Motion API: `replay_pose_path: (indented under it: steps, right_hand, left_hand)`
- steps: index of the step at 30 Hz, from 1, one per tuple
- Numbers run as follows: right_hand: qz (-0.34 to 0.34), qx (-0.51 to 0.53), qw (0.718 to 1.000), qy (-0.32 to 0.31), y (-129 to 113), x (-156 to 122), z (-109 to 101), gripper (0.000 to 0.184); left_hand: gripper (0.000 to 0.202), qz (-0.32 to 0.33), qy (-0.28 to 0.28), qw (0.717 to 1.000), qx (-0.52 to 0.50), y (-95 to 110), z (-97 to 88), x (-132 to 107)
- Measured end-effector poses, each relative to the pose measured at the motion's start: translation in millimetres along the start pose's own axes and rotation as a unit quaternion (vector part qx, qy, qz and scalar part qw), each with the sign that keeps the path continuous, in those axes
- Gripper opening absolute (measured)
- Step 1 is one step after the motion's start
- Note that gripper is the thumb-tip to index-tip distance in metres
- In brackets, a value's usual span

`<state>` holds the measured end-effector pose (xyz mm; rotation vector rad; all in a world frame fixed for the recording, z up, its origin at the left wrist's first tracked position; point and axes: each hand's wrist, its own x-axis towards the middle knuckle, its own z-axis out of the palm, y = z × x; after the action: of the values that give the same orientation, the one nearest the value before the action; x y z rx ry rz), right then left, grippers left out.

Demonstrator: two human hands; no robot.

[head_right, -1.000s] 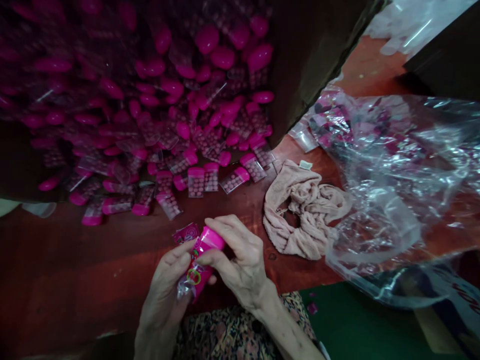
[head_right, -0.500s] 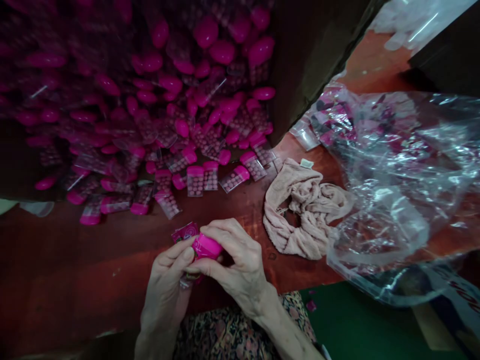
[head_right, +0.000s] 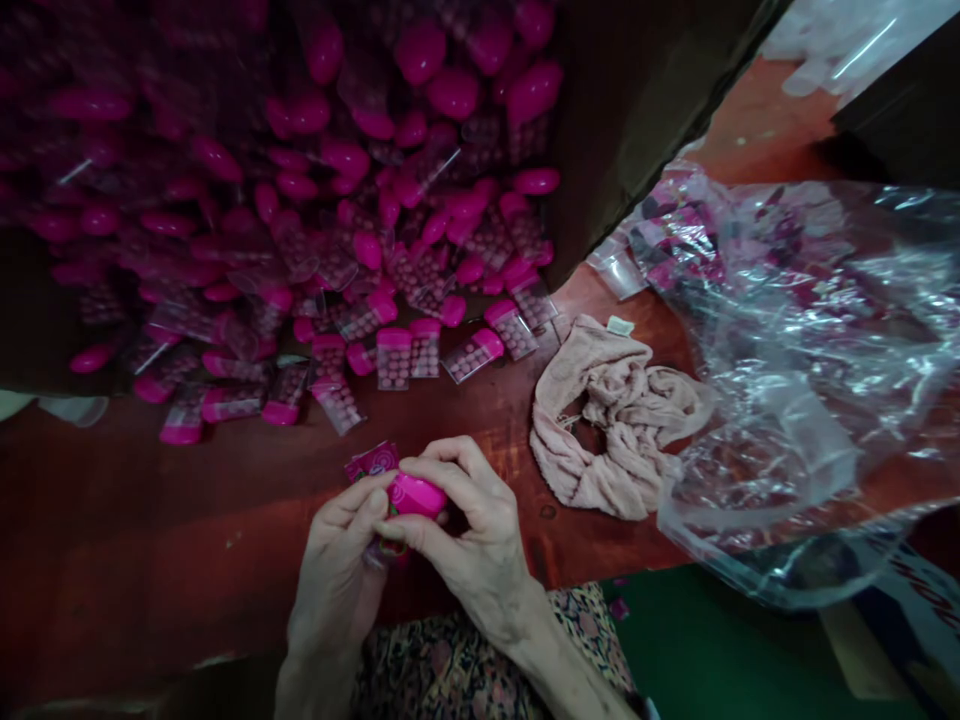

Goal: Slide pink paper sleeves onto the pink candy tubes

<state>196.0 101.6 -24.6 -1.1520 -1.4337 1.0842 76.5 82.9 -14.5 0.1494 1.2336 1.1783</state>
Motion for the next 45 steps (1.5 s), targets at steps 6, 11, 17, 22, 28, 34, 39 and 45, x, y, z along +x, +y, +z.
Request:
replay_pose_path:
  steps: [6, 11, 17, 22, 28, 34, 39, 45]
  right_hand:
    - [0.036, 0.037, 0.999, -0.009, -3, 2, 0, 0.031]
    - [0.041, 0.008, 0.999, -0.034, -5, 3, -2, 0.028]
    - [-0.037, -0.038, 0.998, -0.019, -6, 10, -3, 0.020]
    - [-0.059, -0.036, 0.997, -0.015, -7, 13, -3, 0.016]
    - [-0.078, -0.040, 0.996, -0.034, -4, 14, -6, 0.014]
    - [-0.054, -0.056, 0.995, -0.061, 0, 11, -8, 0.033]
    - [0.009, 0.003, 0.999, -0.049, -5, 13, -3, 0.028]
    - [0.060, 0.075, 0.994, -0.058, 0, 13, -1, 0.029]
  left_hand:
    - [0.027, -0.079, -0.063, 0.995, -0.012, -2, -23.0, -3]
    - [0.032, -0.050, -0.065, 0.996, -0.016, -5, -23.6, -3]
    - [0.025, -0.043, -0.144, 0.989, 0.008, 0, -5.0, 0]
    - [0.022, -0.012, -0.079, 0.997, 0.018, -5, -3.3, -1]
    - [0.021, 0.058, -0.049, 0.990, 0.121, -11, -8.2, -2]
    - [0.022, 0.065, -0.023, 0.992, 0.102, -3, -8.3, 0]
    - [0.030, 0.015, -0.029, 0.999, 0.009, 3, 1.5, 3]
    - [0.025, -0.010, -0.003, 0.999, -0.037, 1, 5.4, 5]
